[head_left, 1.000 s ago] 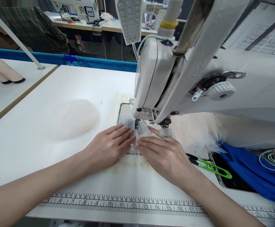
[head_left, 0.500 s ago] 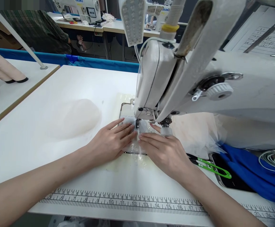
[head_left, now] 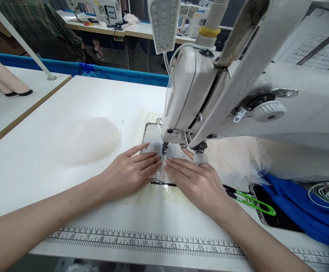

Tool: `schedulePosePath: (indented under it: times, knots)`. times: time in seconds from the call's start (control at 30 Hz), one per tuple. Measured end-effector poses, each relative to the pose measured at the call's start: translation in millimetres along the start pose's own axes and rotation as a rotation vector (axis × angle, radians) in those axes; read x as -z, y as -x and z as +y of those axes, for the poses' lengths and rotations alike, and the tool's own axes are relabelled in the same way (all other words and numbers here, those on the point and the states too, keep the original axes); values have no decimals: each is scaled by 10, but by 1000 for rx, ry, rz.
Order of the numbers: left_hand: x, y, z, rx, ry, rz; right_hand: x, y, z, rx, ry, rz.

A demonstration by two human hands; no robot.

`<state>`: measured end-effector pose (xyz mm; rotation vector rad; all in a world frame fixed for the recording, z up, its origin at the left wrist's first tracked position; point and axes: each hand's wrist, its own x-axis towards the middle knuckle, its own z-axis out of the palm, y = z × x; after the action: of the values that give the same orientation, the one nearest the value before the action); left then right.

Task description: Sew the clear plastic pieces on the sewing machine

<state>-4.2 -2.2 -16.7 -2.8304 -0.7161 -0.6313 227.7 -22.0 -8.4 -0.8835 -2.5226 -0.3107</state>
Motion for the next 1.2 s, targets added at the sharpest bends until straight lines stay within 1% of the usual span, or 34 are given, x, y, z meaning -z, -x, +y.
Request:
schedulePosePath:
  times: [0.1, 0.17, 0.23, 0.3, 0.37, 0.47, 0.57, 0.63, 0.77, 0.83, 0.9, 1.03, 1.2]
  knots:
    - [27, -66, -8, 125, 112, -4, 35, -45, 25, -79, -21, 53]
    - [58, -133, -37, 240, 190, -46, 49, -87, 42, -153, -9, 97]
    - [82, -202, -87, 327, 284, -94, 42, -122, 55, -227, 3, 131]
    - [83, -256, -143, 368, 383, -123, 16, -144, 62, -296, -8, 155]
    - [49, -289, -185, 380, 438, -125, -15, -152, 64, -353, -31, 168]
    - [-48, -311, -189, 366, 405, -82, -44, -156, 59, -394, -43, 167]
    - [-114, -316, -136, 365, 293, 7, -36, -155, 44, -368, -31, 157]
    - [-94, -306, -87, 329, 221, 47, -10, -142, 25, -335, -51, 143]
    - [45, -203, 28, 161, 71, 11, 56, -81, -45, -185, -127, 43]
    - [90, -107, 86, 61, -26, 16, 74, -48, -81, -110, -103, 3]
    - [96, -3, 130, -11, -93, 39, 78, -25, -105, -74, -72, -6]
    - [68, 127, 160, -17, -87, 25, 58, -10, -113, -52, -70, -4]
    - [75, 124, 158, -32, -105, 31, 38, -9, -105, -49, -78, -1]
